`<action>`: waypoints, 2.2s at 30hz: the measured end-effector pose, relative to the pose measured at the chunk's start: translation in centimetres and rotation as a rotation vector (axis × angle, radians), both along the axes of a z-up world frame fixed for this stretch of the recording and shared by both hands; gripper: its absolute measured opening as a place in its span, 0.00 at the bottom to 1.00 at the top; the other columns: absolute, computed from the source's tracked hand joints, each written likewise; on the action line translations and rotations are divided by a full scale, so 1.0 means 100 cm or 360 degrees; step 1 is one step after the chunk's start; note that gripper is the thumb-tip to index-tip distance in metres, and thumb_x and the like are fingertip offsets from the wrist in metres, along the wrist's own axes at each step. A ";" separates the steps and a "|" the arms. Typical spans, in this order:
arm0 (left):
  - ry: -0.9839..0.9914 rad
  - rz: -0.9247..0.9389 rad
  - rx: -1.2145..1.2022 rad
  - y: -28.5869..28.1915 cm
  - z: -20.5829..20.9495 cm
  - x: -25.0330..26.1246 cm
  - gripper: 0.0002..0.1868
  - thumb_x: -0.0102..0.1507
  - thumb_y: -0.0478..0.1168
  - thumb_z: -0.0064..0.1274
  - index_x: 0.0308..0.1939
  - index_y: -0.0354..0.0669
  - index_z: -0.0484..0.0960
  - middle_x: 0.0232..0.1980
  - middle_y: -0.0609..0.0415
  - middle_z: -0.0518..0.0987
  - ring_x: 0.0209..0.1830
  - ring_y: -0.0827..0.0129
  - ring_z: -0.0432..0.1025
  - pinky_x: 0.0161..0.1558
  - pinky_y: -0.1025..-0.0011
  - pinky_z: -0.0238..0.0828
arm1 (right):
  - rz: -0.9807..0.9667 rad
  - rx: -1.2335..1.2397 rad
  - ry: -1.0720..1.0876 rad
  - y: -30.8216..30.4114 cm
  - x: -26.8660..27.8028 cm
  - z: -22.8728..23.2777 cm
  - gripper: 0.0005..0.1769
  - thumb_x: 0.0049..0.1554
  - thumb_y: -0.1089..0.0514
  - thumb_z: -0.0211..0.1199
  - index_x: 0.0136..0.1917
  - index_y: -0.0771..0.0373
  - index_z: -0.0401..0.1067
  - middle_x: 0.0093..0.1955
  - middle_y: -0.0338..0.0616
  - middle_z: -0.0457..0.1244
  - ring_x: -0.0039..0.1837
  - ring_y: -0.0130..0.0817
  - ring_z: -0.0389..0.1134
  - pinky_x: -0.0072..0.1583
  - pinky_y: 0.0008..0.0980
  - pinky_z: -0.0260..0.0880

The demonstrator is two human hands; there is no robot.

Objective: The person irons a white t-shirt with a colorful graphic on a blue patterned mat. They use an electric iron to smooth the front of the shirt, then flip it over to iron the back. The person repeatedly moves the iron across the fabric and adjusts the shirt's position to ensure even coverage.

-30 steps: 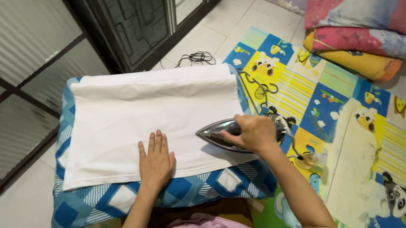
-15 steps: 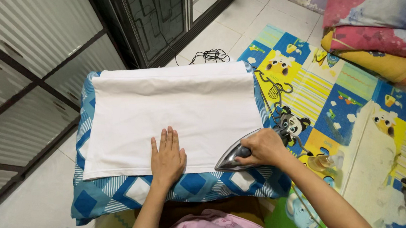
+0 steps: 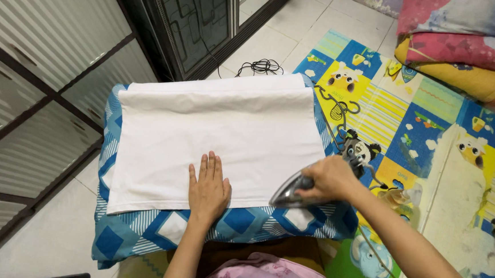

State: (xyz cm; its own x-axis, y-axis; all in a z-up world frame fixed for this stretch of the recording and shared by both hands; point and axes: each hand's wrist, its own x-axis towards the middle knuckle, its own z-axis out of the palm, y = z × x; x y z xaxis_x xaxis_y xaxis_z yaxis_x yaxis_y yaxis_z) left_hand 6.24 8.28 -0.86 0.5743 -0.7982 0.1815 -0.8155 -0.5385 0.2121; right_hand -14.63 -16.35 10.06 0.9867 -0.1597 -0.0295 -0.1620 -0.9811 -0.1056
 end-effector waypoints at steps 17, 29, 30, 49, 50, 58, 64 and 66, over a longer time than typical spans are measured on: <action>0.0044 0.0018 0.0016 0.000 0.000 -0.001 0.37 0.63 0.49 0.41 0.74 0.33 0.59 0.80 0.42 0.54 0.81 0.54 0.47 0.76 0.47 0.33 | -0.0260 -0.0223 -0.0261 -0.047 0.022 -0.014 0.30 0.41 0.25 0.68 0.30 0.54 0.76 0.27 0.48 0.67 0.32 0.49 0.71 0.36 0.46 0.70; 0.0012 -0.0012 -0.0035 0.002 0.000 0.001 0.37 0.62 0.48 0.43 0.73 0.33 0.61 0.80 0.42 0.55 0.80 0.55 0.49 0.76 0.46 0.35 | 0.0146 -0.0022 -0.0316 -0.022 0.027 -0.018 0.26 0.43 0.28 0.68 0.28 0.52 0.76 0.23 0.41 0.66 0.27 0.45 0.69 0.31 0.43 0.68; 0.0000 -0.0024 -0.0049 0.004 0.000 0.001 0.37 0.63 0.48 0.43 0.73 0.33 0.61 0.79 0.41 0.55 0.80 0.55 0.49 0.76 0.46 0.36 | 0.0048 -0.0113 -0.0323 -0.037 0.027 -0.019 0.28 0.43 0.27 0.68 0.28 0.53 0.75 0.24 0.43 0.66 0.28 0.46 0.69 0.32 0.43 0.68; 0.0006 -0.0006 0.0030 0.018 -0.001 0.009 0.37 0.64 0.49 0.41 0.75 0.35 0.59 0.80 0.43 0.53 0.81 0.58 0.47 0.77 0.49 0.35 | 0.0069 -0.0037 -0.0190 -0.011 0.034 -0.015 0.29 0.42 0.25 0.68 0.28 0.52 0.75 0.23 0.43 0.65 0.30 0.46 0.70 0.34 0.45 0.69; -0.0007 0.0005 0.0031 0.020 -0.001 0.009 0.37 0.64 0.49 0.42 0.75 0.35 0.59 0.80 0.43 0.54 0.81 0.58 0.47 0.77 0.49 0.35 | -0.0033 -0.0105 -0.0240 -0.024 0.038 -0.014 0.30 0.42 0.24 0.68 0.30 0.53 0.76 0.25 0.45 0.66 0.31 0.48 0.70 0.35 0.46 0.69; -0.0057 0.0081 0.0010 0.029 0.004 0.008 0.38 0.63 0.49 0.42 0.74 0.34 0.60 0.80 0.43 0.55 0.81 0.57 0.47 0.76 0.45 0.33 | -0.0216 -0.0235 -0.0216 -0.025 0.087 -0.021 0.33 0.44 0.22 0.64 0.34 0.54 0.78 0.30 0.49 0.68 0.36 0.51 0.72 0.39 0.49 0.70; -0.0092 0.0201 0.0003 0.034 0.005 0.007 0.38 0.62 0.50 0.42 0.74 0.35 0.60 0.80 0.44 0.54 0.81 0.55 0.46 0.76 0.42 0.31 | -0.0054 -0.0114 -0.0210 0.040 0.133 -0.027 0.34 0.46 0.22 0.63 0.36 0.56 0.77 0.30 0.49 0.68 0.36 0.50 0.72 0.40 0.47 0.70; -0.0088 0.0237 0.0053 0.038 0.003 0.012 0.38 0.63 0.50 0.41 0.74 0.37 0.60 0.80 0.45 0.53 0.81 0.55 0.45 0.75 0.40 0.30 | -0.0017 -0.0136 -0.0214 0.039 0.132 -0.023 0.33 0.47 0.23 0.63 0.36 0.56 0.77 0.30 0.49 0.67 0.36 0.50 0.72 0.39 0.48 0.70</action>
State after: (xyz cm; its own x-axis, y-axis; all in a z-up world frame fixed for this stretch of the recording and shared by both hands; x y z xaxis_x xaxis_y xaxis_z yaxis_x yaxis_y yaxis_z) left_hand 7.44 12.13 -0.54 0.6768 -0.7110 0.1906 -0.7359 -0.6605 0.1492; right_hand -1.46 -12.47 7.74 0.9791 -0.1664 0.1172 -0.1624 -0.9858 -0.0430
